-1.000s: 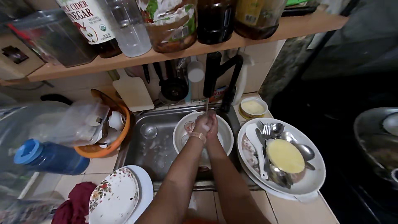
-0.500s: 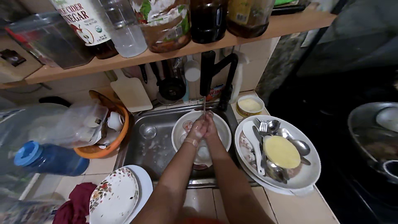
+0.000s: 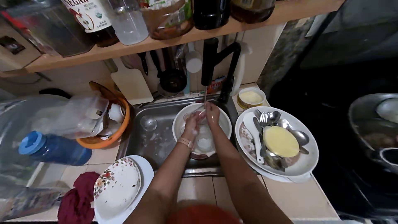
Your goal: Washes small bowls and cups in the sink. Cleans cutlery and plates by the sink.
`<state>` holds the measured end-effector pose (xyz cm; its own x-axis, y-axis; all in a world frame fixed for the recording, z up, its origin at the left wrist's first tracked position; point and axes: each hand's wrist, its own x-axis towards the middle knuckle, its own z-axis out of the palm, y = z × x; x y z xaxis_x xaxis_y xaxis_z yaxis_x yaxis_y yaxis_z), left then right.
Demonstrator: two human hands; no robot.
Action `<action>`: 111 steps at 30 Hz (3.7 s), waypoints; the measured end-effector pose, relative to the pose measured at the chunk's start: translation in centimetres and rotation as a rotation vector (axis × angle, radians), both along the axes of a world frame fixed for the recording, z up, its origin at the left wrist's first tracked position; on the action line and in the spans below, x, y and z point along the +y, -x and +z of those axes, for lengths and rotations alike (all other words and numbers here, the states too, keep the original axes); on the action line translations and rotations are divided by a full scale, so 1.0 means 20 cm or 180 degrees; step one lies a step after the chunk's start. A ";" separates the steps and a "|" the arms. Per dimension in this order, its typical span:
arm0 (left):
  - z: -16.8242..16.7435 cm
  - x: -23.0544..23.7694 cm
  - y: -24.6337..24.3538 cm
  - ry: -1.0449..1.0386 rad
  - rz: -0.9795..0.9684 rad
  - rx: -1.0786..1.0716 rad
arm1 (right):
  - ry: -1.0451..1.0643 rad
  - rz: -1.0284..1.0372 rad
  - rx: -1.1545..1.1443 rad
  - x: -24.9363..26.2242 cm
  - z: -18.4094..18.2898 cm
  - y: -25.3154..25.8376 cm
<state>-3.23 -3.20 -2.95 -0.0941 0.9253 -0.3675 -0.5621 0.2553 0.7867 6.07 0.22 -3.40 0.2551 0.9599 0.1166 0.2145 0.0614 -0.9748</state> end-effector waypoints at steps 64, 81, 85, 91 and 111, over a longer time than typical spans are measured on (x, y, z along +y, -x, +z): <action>0.12 0.18 0.05 -0.1515 -0.3712 0.5170 | 0.0461 0.0099 -0.0037 0.02 -0.04 -0.07; 0.30 0.03 0.06 -0.0471 -0.2923 0.3862 | 0.0213 -0.0081 0.0891 0.08 -0.15 -0.01; 0.27 0.10 -0.01 -0.1383 -0.3422 0.5232 | 0.1279 -0.0366 0.1477 0.04 -0.17 -0.01; 0.11 0.10 0.15 -0.1383 -0.2214 0.3482 | 0.2511 0.0144 0.2925 -0.09 -0.15 -0.05; 0.07 0.24 0.05 -0.2483 -0.3601 0.5860 | 0.1295 -0.0105 0.4255 0.05 -0.11 0.04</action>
<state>-4.19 1.57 -1.60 0.6862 0.7009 -0.1944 0.7274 -0.6608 0.1852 5.32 1.18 -5.52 -0.0264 0.8586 -0.5119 -0.8847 -0.2585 -0.3880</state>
